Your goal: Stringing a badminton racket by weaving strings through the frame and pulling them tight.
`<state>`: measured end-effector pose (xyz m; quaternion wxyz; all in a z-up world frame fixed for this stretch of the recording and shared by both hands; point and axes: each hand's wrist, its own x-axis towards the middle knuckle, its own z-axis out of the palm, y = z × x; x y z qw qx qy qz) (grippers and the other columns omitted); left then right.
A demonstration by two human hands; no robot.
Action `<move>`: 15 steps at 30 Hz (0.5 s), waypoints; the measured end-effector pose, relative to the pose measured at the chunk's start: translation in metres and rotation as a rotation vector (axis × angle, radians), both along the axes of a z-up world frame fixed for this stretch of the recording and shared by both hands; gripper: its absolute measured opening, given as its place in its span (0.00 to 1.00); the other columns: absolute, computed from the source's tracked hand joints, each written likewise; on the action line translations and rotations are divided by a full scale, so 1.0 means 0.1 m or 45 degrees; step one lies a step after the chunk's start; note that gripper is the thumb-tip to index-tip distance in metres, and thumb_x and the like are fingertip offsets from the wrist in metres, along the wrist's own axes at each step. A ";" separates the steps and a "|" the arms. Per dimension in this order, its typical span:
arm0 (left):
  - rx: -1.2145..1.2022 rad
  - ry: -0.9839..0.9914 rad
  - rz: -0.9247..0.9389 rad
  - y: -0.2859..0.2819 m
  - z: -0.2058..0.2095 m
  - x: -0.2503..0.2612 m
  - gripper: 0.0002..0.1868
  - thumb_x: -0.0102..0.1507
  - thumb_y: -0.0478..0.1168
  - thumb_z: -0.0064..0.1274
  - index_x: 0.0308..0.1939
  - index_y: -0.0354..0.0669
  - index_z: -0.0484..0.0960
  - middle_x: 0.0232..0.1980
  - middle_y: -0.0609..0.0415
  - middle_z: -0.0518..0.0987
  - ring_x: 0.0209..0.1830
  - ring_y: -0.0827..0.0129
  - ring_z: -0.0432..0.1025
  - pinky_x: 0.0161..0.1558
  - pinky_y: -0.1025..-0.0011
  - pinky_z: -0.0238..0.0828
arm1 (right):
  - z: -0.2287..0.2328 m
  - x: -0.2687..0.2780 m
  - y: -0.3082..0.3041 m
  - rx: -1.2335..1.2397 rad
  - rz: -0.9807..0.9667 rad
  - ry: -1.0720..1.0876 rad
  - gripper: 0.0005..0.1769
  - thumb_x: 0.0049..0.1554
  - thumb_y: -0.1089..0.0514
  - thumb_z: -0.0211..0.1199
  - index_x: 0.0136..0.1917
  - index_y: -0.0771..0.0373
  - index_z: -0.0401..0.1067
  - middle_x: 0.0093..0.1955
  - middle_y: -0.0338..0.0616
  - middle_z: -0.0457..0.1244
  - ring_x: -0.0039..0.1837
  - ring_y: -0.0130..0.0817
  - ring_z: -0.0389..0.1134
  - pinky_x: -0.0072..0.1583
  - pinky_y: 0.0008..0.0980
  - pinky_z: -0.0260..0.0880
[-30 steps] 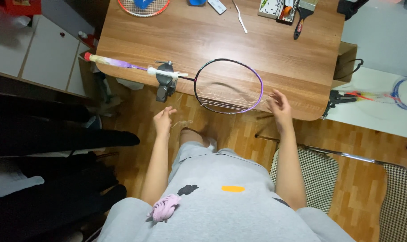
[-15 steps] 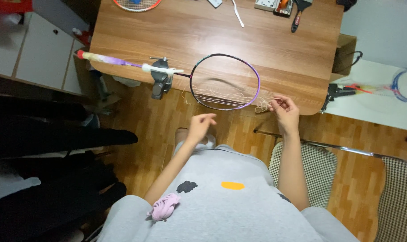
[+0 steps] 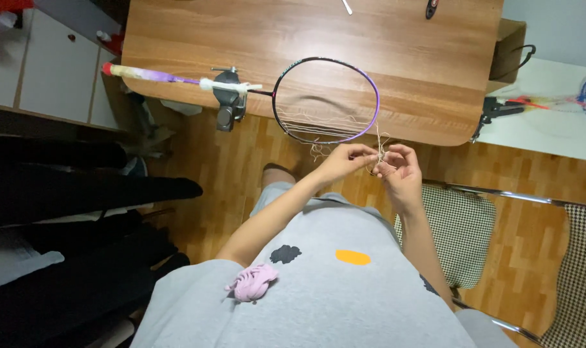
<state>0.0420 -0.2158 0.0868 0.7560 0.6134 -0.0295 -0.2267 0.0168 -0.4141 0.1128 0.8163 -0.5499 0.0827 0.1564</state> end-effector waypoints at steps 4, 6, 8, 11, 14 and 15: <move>0.146 0.081 -0.081 0.02 0.02 -0.06 0.12 0.68 0.43 0.58 0.47 0.36 0.87 0.27 0.68 0.71 0.28 0.84 0.61 0.31 0.79 0.60 | 0.11 -0.03 0.02 0.027 -0.008 -0.006 0.28 0.60 0.71 0.63 0.70 0.59 0.58 0.55 0.42 0.61 0.49 0.30 0.69 0.51 0.25 0.71; 0.097 0.132 0.035 0.05 0.11 -0.09 0.11 0.67 0.43 0.59 0.45 0.39 0.85 0.26 0.69 0.67 0.27 0.85 0.60 0.31 0.80 0.61 | 0.13 -0.02 -0.01 -0.009 -0.023 -0.086 0.24 0.61 0.71 0.63 0.68 0.60 0.62 0.56 0.41 0.61 0.51 0.29 0.69 0.53 0.26 0.72; 0.126 0.100 0.074 0.07 0.14 -0.09 0.10 0.66 0.42 0.59 0.45 0.38 0.86 0.26 0.69 0.66 0.27 0.84 0.59 0.31 0.79 0.59 | 0.19 -0.02 -0.04 -0.175 0.030 -0.065 0.18 0.63 0.70 0.63 0.65 0.62 0.66 0.57 0.44 0.63 0.52 0.29 0.70 0.54 0.26 0.72; 0.218 0.060 0.138 0.09 0.24 -0.11 0.10 0.65 0.42 0.60 0.44 0.39 0.87 0.26 0.68 0.64 0.27 0.84 0.58 0.30 0.79 0.57 | 0.33 0.01 0.02 -0.455 0.114 -0.131 0.10 0.62 0.69 0.63 0.58 0.66 0.73 0.58 0.43 0.64 0.55 0.28 0.71 0.55 0.26 0.75; 0.299 0.036 0.183 0.11 0.28 -0.12 0.10 0.64 0.42 0.61 0.44 0.39 0.87 0.25 0.68 0.63 0.26 0.84 0.58 0.30 0.79 0.58 | 0.48 0.03 0.11 -0.646 0.191 -0.277 0.10 0.57 0.70 0.67 0.53 0.68 0.74 0.57 0.40 0.62 0.55 0.27 0.72 0.55 0.25 0.75; 0.316 0.024 0.200 0.11 0.28 -0.13 0.10 0.64 0.42 0.61 0.44 0.39 0.87 0.25 0.68 0.63 0.27 0.84 0.58 0.30 0.79 0.58 | 0.53 0.03 0.14 -0.726 0.234 -0.333 0.12 0.55 0.70 0.70 0.53 0.68 0.74 0.56 0.40 0.63 0.54 0.26 0.71 0.52 0.24 0.73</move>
